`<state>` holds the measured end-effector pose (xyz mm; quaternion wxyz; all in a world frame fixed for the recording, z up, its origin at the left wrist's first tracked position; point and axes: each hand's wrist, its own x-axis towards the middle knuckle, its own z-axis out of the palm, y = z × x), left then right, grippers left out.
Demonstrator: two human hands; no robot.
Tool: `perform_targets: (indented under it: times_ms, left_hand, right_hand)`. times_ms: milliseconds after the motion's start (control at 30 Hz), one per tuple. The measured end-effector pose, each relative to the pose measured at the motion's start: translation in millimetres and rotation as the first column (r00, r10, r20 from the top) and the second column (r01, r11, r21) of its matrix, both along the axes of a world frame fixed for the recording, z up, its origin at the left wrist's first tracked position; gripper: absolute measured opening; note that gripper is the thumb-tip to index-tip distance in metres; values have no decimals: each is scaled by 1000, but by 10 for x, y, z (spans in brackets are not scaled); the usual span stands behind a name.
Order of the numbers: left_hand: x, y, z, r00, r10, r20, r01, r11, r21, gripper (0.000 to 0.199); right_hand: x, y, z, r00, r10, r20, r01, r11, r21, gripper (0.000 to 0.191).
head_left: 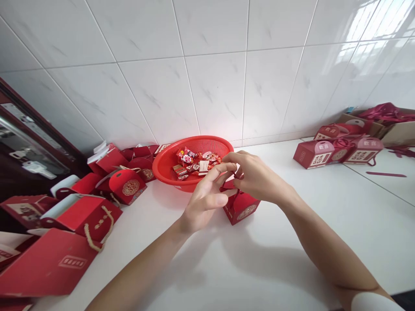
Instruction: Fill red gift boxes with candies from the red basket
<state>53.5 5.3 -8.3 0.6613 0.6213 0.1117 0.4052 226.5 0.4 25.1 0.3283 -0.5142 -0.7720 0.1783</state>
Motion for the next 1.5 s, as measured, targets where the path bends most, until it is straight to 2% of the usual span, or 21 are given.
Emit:
perform_targets:
  times_ms: [100,133,200,300,400,567,733,867,967,1067,1200,1300,1367,1400,1467,1500]
  left_hand:
    - [-31,1,-6,970,181,-164,-164,980,114,43]
    - [-35,2,-18,937,273,-216,-237,955,180,43]
    - [-25,3,-52,844,454,-285,-346,868,356,50]
    - [29,-8,-120,703,624,-341,-355,724,592,71]
    - [81,-10,-188,622,686,-378,-324,665,673,81]
    - [64,70,-254,590,708,-388,-353,658,665,73]
    - [56,153,-307,617,606,-503,-247,755,608,44]
    - [91,193,-369,615,516,-596,-159,822,547,38]
    - [98,227,-421,625,488,-609,-160,844,512,39]
    - [88,259,-462,655,516,-552,-218,829,516,41]
    - [76,274,-444,694,541,-474,-252,800,544,33]
    - [62,263,-374,665,621,-415,-272,719,639,29]
    - [40,253,-313,619,690,-375,-322,659,680,19]
    - [25,251,-279,597,711,-372,-351,648,676,15]
    - [-9,253,-204,590,714,-377,-411,668,620,13]
    - [-25,256,-164,613,694,-377,-437,696,569,14]
  right_hand:
    - [41,29,15,992,-44,-122,44,999,-6,51]
    - [53,35,24,984,-73,-165,71,997,-15,51]
    - [65,40,44,963,-122,-241,118,993,-31,48]
    - [51,39,65,939,-140,-314,144,990,-10,42]
    - [24,36,74,933,-122,-338,141,990,32,38]
    - [25,14,105,925,-108,-364,128,991,32,35]
    - [63,51,81,948,-87,-306,80,996,-37,37]
    - [104,153,-9,982,-52,-183,25,989,-146,41]
    - [141,208,-37,986,-62,-156,34,984,-175,42]
    - [179,219,-10,987,-78,-142,52,982,-180,39]
    - [212,207,34,988,-84,-126,57,977,-204,38]
    - [220,208,40,989,-75,-129,45,974,-221,38]
    - [224,215,36,988,-71,-137,39,974,-223,38]
    - [227,219,36,987,-73,-143,40,975,-221,38]
    - [235,222,45,983,-83,-164,46,975,-217,36]
    - [239,222,54,980,-89,-178,48,974,-223,35]
